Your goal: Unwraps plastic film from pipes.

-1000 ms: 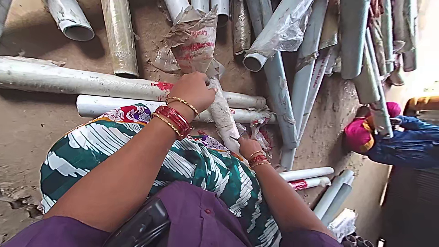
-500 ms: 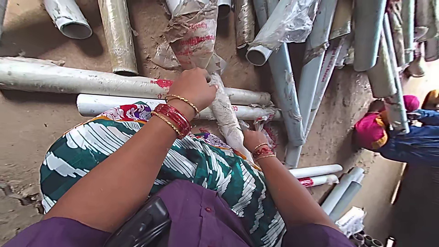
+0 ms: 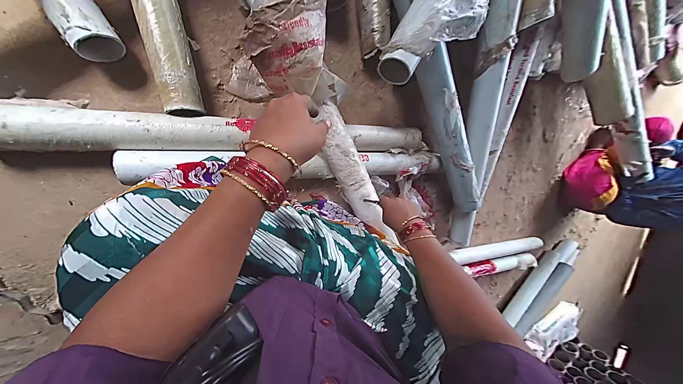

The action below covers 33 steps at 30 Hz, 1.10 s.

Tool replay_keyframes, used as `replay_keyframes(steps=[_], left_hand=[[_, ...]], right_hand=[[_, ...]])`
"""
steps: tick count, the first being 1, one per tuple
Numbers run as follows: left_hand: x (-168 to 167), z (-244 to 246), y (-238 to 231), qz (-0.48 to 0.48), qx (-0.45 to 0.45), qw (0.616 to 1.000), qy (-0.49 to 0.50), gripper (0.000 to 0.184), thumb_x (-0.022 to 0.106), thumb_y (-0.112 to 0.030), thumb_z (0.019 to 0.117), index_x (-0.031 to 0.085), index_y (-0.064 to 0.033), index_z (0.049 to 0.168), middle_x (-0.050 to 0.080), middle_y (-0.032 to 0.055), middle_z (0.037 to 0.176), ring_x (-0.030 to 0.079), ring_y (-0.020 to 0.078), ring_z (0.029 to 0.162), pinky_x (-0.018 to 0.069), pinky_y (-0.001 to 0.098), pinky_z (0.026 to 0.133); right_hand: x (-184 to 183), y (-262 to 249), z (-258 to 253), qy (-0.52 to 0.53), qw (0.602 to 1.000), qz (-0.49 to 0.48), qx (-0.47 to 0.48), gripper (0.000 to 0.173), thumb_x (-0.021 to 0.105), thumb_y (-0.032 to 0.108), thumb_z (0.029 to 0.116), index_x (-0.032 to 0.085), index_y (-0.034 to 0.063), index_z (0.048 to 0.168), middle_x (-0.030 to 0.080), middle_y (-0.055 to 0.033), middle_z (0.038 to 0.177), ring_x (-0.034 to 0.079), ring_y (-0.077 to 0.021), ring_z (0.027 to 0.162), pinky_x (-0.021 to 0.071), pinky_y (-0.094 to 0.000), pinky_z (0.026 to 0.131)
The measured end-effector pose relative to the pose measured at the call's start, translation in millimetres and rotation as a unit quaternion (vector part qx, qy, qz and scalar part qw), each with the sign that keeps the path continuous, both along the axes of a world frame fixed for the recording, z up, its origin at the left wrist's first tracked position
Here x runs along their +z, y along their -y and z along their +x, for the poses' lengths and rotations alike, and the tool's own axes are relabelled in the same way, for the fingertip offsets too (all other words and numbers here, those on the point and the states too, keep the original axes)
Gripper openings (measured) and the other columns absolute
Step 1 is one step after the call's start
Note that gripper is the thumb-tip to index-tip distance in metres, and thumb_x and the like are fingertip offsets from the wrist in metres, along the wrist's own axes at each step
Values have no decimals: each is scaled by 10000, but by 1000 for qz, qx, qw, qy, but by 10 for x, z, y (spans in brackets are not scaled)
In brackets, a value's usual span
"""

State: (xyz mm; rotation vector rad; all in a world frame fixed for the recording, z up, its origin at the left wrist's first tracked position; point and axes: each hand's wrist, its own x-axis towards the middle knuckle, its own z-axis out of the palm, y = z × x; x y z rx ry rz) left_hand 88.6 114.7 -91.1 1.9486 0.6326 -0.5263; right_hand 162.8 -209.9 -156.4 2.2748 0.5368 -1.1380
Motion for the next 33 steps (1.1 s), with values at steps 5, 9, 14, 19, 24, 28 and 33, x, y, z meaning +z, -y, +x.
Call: replay_keyframes(steps=[5, 9, 14, 19, 24, 28, 33], left_hand=[[13, 33, 172, -10, -20, 1000, 0, 389, 569, -339, 1053, 663, -74, 1321, 689, 182, 1231, 625, 364, 1194, 441, 626, 987], [43, -11, 319, -1, -44, 999, 7, 387, 570, -353, 1051, 676, -89, 1313, 697, 169, 1216, 627, 365, 1187, 443, 630, 985], [16, -204, 364, 36, -69, 997, 23, 382, 560, -346, 1057, 678, -82, 1306, 702, 180, 1222, 636, 380, 1185, 436, 648, 993], [34, -373, 286, 67, -74, 995, 24, 370, 560, -319, 1062, 678, -67, 1307, 700, 203, 1216, 630, 416, 1175, 418, 673, 987], [15, -360, 216, 75, -83, 994, 17, 366, 550, -313, 1066, 675, -70, 1311, 697, 205, 1223, 624, 419, 1191, 415, 676, 996], [14, -295, 189, 65, -79, 994, 25, 369, 559, -315, 1065, 669, -72, 1321, 702, 196, 1225, 629, 414, 1189, 417, 672, 1001], [26, -257, 143, 55, -72, 996, 21, 368, 556, -309, 1066, 668, -67, 1319, 694, 198, 1228, 629, 403, 1186, 425, 662, 996]], right_hand=[[105, 319, -36, 211, 886, 149, -385, 379, 434, 181, 1101, 628, -94, 1275, 622, -345, 1288, 583, -484, 1255, 403, -641, 1074], [-321, 351, -421, 255, 674, 187, -668, 379, 387, 214, 1101, 562, -57, 1301, 634, -197, 1086, 614, -249, 831, 516, -426, 758], [-723, 197, -693, 187, 573, 285, -745, 378, 363, 265, 1112, 565, 17, 1314, 659, -124, 949, 564, -161, 660, 466, -329, 581], [-964, -130, -675, 155, 669, 262, -678, 349, 391, 236, 1111, 594, 10, 1282, 668, -162, 1034, 612, -216, 751, 511, -393, 679], [-1022, -226, -655, 135, 680, 272, -667, 342, 395, 237, 1113, 581, 24, 1307, 648, -155, 1000, 587, -216, 718, 508, -399, 654], [-1079, -496, -758, 83, 739, 297, -598, 339, 435, 204, 1107, 617, -15, 1291, 674, -213, 1049, 645, -294, 857, 527, -482, 799], [-879, -611, -744, 136, 780, 276, -545, 331, 429, 166, 1102, 626, -38, 1273, 668, -280, 1184, 647, -406, 1113, 482, -575, 988]])
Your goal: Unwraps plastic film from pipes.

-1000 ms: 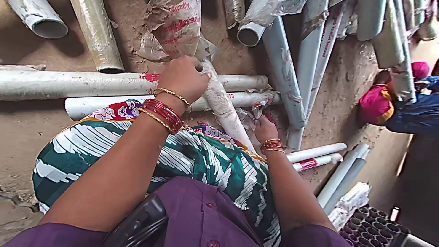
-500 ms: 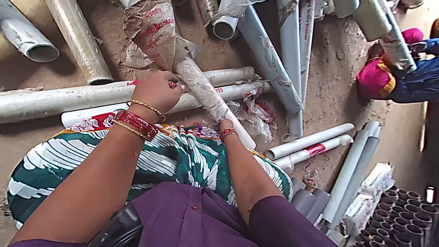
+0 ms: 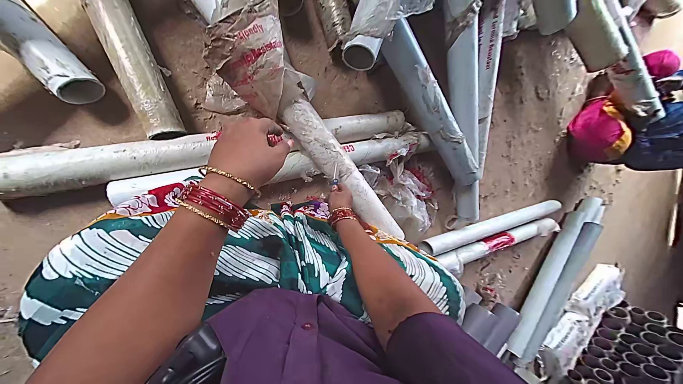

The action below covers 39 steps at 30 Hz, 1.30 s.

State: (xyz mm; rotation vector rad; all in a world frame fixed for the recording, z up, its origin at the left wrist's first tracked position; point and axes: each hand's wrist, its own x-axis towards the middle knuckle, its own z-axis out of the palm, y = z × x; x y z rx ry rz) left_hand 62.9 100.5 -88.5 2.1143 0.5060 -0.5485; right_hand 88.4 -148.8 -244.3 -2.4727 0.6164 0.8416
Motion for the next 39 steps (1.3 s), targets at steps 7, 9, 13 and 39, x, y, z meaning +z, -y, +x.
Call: replay_keyframes(steps=[7, 9, 13, 39], left_hand=[[-11, 27, 11, -2, 5, 1000, 1, 363, 557, -319, 1063, 674, -87, 1317, 698, 178, 1226, 627, 384, 1190, 428, 646, 999], [-21, 23, 31, 0, -1, 1000, -4, 368, 555, -317, 1066, 671, -79, 1322, 698, 179, 1232, 623, 387, 1203, 424, 647, 1009], [-62, 27, 53, 9, -8, 1000, -14, 365, 554, -318, 1066, 675, -81, 1315, 702, 183, 1229, 634, 395, 1188, 429, 662, 990], [-95, 181, 87, 1, -14, 999, -34, 389, 551, -337, 1062, 664, -83, 1334, 705, 168, 1215, 641, 373, 1178, 454, 634, 982]], right_hand=[[-198, 295, 105, 3, 993, -27, -114, 334, 430, 197, 1098, 616, -6, 1286, 683, -234, 1137, 665, -352, 1001, 526, -530, 875], [-230, 168, 99, -9, 995, 3, -95, 321, 430, 186, 1104, 626, -13, 1261, 676, -236, 1111, 661, -342, 966, 524, -521, 860], [-229, -43, 57, -28, 999, 28, 5, 306, 447, 176, 1094, 651, -11, 1225, 694, -238, 1080, 672, -363, 987, 516, -555, 886], [44, 202, 721, 130, 913, 249, -295, 221, 498, 107, 1005, 509, 143, 788, 297, 104, 513, 264, -27, 395, 261, -198, 409]])
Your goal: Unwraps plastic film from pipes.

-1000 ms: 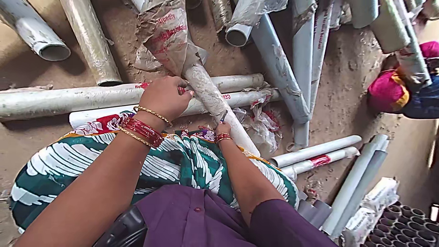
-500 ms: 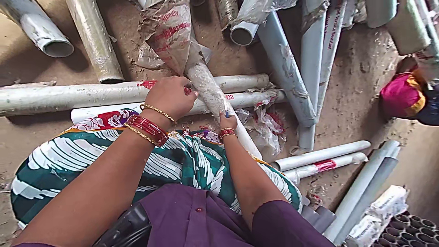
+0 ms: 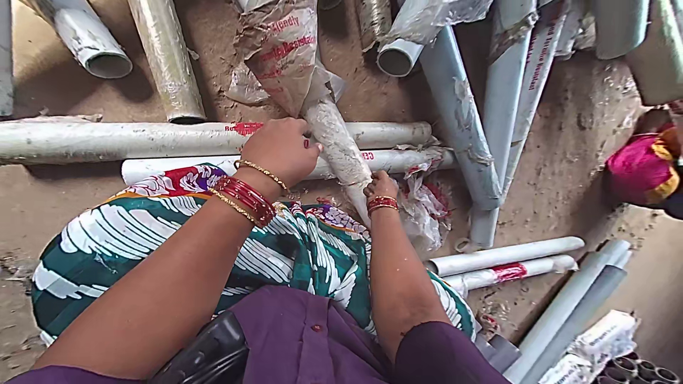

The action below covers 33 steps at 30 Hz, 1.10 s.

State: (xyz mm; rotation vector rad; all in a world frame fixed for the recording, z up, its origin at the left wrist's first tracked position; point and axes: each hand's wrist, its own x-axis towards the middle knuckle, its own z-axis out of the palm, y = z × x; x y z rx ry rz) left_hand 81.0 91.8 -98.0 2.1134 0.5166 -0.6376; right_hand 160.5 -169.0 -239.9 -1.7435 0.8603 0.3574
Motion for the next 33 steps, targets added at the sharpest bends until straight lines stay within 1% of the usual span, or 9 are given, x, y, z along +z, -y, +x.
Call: replay_keyframes(steps=[7, 9, 10, 14, 17, 20, 25, 28, 33], left_hand=[[-35, -51, 39, -11, -8, 1000, -27, 402, 536, -332, 1066, 644, -82, 1363, 699, 172, 1226, 634, 381, 1192, 457, 636, 991], [-48, -58, 84, -16, -16, 999, -33, 411, 544, -333, 1066, 639, -78, 1375, 689, 184, 1250, 636, 379, 1201, 469, 627, 998], [-49, -63, 107, -15, -20, 999, -38, 415, 549, -339, 1065, 640, -79, 1376, 687, 181, 1253, 644, 368, 1188, 484, 614, 990], [38, -3, 69, -52, -43, 993, -95, 439, 495, -340, 1088, 586, -88, 1436, 640, 165, 1345, 600, 330, 1266, 448, 557, 1064], [27, 1, 8, -65, -59, 991, -102, 456, 468, -335, 1094, 551, -82, 1465, 618, 169, 1385, 568, 322, 1319, 423, 539, 1101], [-2, 11, -50, -69, -67, 989, -108, 467, 472, -336, 1089, 541, -75, 1469, 595, 178, 1411, 553, 325, 1338, 424, 542, 1101], [19, -12, -127, -77, -56, 990, -107, 466, 474, -342, 1091, 543, -79, 1470, 598, 175, 1404, 559, 325, 1328, 429, 532, 1099], [20, -23, -148, -80, -59, 989, -106, 470, 473, -354, 1090, 546, -83, 1468, 595, 176, 1405, 567, 327, 1318, 445, 532, 1083], [-2, -29, -206, -105, -54, 987, -107, 469, 485, -352, 1083, 553, -76, 1457, 592, 185, 1405, 569, 334, 1316, 450, 542, 1080]], right_hand=[[122, -217, 161, 82, 983, -38, 157, 151, 607, 90, 976, 575, 113, 830, 379, 63, 526, 318, -32, 407, 280, -207, 409], [92, -336, 304, 69, 913, -199, 349, 277, 724, 195, 966, 710, 8, 1170, 691, -163, 932, 634, -244, 807, 520, -418, 771], [76, -429, 347, 38, 868, -256, 424, 402, 721, 237, 975, 672, -3, 1294, 706, -240, 1143, 672, -362, 1059, 503, -539, 970], [-1, -686, 282, -56, 741, -399, 538, 348, 558, 161, 1034, 658, 40, 1344, 665, -229, 1321, 604, -397, 1285, 435, -578, 1090], [-12, -754, 314, -45, 809, -360, 463, 263, 556, 150, 1046, 712, -17, 1177, 700, -227, 1193, 648, -336, 1180, 459, -506, 1045], [-30, -899, 425, 78, 911, -218, 342, 159, 657, 110, 994, 692, -43, 968, 604, -89, 802, 538, -132, 725, 441, -325, 718], [3, -1724, 772, 49, 911, -104, 396, 609, 699, 253, 995, 451, 38, 1507, 628, -258, 1189, 552, -252, 794, 470, -444, 729], [-167, -2141, 1005, 19, 939, -51, 340, 702, 700, 329, 987, 374, 111, 1569, 598, -212, 1165, 529, -237, 810, 469, -443, 720], [-194, -2520, 1100, -49, 946, -30, 319, 311, 606, 380, 1035, 617, 82, 945, 376, 53, 624, 315, -66, 472, 307, -244, 464]])
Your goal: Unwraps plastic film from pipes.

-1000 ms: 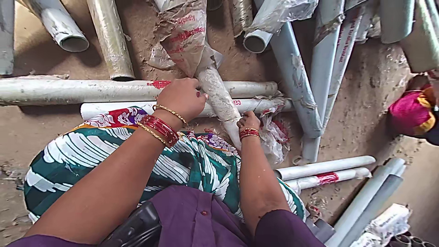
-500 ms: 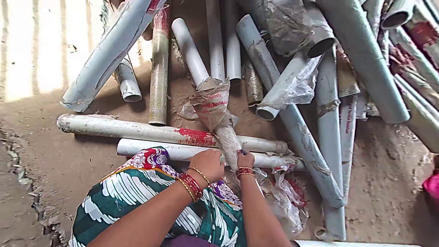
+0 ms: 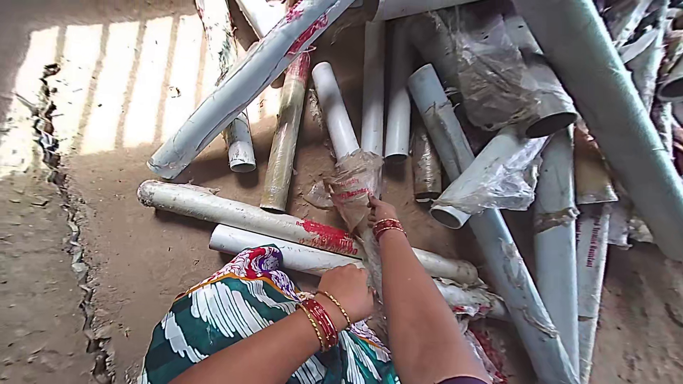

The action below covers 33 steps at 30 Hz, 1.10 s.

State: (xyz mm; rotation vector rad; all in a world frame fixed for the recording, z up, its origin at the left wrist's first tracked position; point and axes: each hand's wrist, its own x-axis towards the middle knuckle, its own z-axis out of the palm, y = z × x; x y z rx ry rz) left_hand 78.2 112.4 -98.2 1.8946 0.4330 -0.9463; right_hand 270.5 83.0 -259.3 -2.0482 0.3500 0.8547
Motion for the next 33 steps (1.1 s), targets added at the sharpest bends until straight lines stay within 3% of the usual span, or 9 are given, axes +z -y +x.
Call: replay_keyframes(steps=[2, 4, 7, 9, 15, 21, 26, 29, 33], left_hand=[[-8, 8, -21, 0, 6, 1000, -2, 469, 488, -347, 1083, 552, -73, 1457, 589, 186, 1409, 566, 334, 1320, 448, 537, 1084], [-13, 21, -18, 2, 8, 1000, -5, 469, 486, -346, 1084, 548, -74, 1461, 585, 186, 1414, 561, 334, 1326, 443, 542, 1088], [-12, 4, 44, -3, 5, 1000, -9, 471, 487, -351, 1083, 550, -76, 1460, 583, 185, 1421, 556, 340, 1334, 446, 554, 1083], [-1, -29, 81, -5, 2, 1000, -6, 461, 500, -341, 1076, 565, -67, 1441, 592, 192, 1405, 563, 350, 1324, 453, 566, 1070], [43, -31, 122, -16, 0, 1000, 2, 435, 541, -291, 1054, 586, -54, 1416, 599, 208, 1384, 576, 375, 1299, 462, 595, 1046], [65, 11, 79, 16, 10, 999, -31, 444, 546, -178, 1003, 571, -53, 1428, 583, 210, 1399, 577, 386, 1286, 474, 597, 1015], [35, 49, 13, 34, 15, 998, -47, 451, 554, -174, 1000, 562, -50, 1433, 576, 207, 1409, 565, 383, 1300, 463, 586, 1032], [-29, 78, -11, 38, 21, 997, -56, 440, 519, -192, 1030, 552, -40, 1442, 560, 211, 1434, 546, 383, 1329, 450, 586, 1051], [-70, 128, 21, 49, 28, 997, -45, 429, 507, -239, 1053, 566, -15, 1415, 572, 220, 1419, 556, 386, 1322, 457, 594, 1040]], right_hand=[[47, -2, -58, 49, 995, -67, 61, 254, 576, 265, 1046, 625, 48, 924, 475, -9, 704, 401, -106, 541, 378, -288, 520], [127, 51, -98, 136, 973, -150, 110, 264, 600, 218, 1026, 689, -28, 1052, 679, -210, 972, 643, -317, 887, 503, -515, 809], [217, 94, -54, 137, 952, -229, 148, 620, 566, 470, 1041, 528, -22, 1416, 631, -288, 1318, 593, -407, 1281, 442, -561, 1080], [234, 43, -4, 100, 954, -228, 170, 724, 607, 510, 1012, 490, -57, 1446, 574, -301, 1394, 540, -397, 1346, 405, -537, 1128], [75, -14, -21, 85, 945, -228, 218, 274, 605, 159, 1011, 691, -38, 1182, 666, -240, 1252, 619, -340, 1207, 449, -511, 1034], [161, -125, 70, 80, 922, -285, 250, 737, 478, 581, 1043, 554, -69, 1382, 581, -278, 1406, 540, -375, 1361, 407, -532, 1121], [184, -97, 63, 97, 898, -297, 311, 329, 592, 202, 1018, 678, -25, 1239, 646, -250, 1319, 593, -359, 1290, 436, -525, 1085], [265, 175, 33, 107, 917, -278, 267, 308, 543, 194, 1053, 688, -36, 1197, 655, -248, 1294, 597, -356, 1272, 428, -525, 1075], [435, 792, -59, 157, 971, -140, 112, 116, 642, 79, 960, 675, -25, 922, 598, -114, 824, 550, -191, 738, 448, -402, 721]])
